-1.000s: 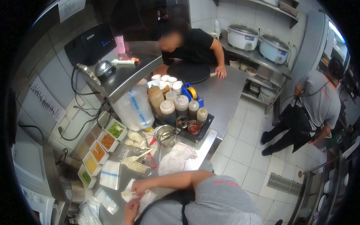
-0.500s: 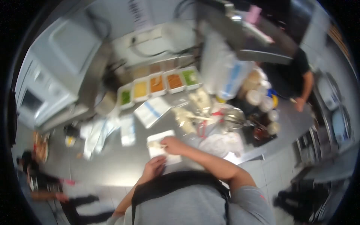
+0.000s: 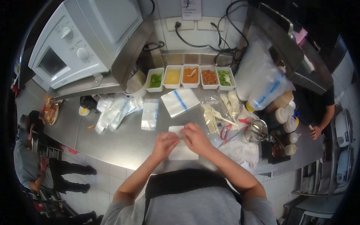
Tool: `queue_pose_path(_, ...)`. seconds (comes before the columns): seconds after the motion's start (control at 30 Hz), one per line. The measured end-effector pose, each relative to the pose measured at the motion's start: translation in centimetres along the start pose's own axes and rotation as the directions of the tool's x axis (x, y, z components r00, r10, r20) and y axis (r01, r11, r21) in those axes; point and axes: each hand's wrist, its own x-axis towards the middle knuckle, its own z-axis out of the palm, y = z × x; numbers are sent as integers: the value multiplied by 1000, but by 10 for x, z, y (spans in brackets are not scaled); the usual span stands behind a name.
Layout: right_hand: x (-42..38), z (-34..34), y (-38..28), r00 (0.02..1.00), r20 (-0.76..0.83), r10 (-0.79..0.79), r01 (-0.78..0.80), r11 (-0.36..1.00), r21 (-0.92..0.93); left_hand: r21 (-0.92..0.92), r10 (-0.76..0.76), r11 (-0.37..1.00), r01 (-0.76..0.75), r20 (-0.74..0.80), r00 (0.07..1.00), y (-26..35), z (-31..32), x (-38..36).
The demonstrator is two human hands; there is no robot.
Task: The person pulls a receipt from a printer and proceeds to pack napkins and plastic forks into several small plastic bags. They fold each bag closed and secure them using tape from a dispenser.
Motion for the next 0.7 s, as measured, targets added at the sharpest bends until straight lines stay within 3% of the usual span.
queue_pose_path(0.13,-12,18,1,993,114,-37,40,999,-22,-67,-145,986,152,103,984,-46,12,37)
queue_pose_path(0.27,-12,37,11,994,13,-104,105,976,-193,-83,-182,978,194,130,975,-58,12,54)
queue_pose_path(0.33,-13,42,15,997,9,-82,82,970,-227,-242,-319,916,320,44,947,-48,3,57)
queue_pose_path(0.47,-8,47,35,994,104,-13,31,984,-175,-227,-283,941,253,-111,953,-50,-15,38)
queue_pose_path(0.53,0,42,40,990,91,107,-104,994,-33,54,-127,988,142,-215,968,-37,-30,26)
queue_pose_path(0.57,3,37,43,990,92,107,-105,994,-31,55,-129,988,144,-214,968,-29,-35,20)
queue_pose_path(0.6,4,30,46,926,259,274,-359,850,386,74,-133,986,147,-173,976,-22,-39,15)
queue_pose_path(0.63,6,23,47,818,472,329,-575,479,663,94,-138,984,151,-132,982,-18,-43,12)
queue_pose_path(0.67,7,13,44,781,568,259,-625,328,709,94,-143,983,155,-129,981,-15,-44,10)
queue_pose_path(0.7,4,13,44,779,571,260,-627,324,708,32,-96,995,97,-18,995,-13,-45,7)
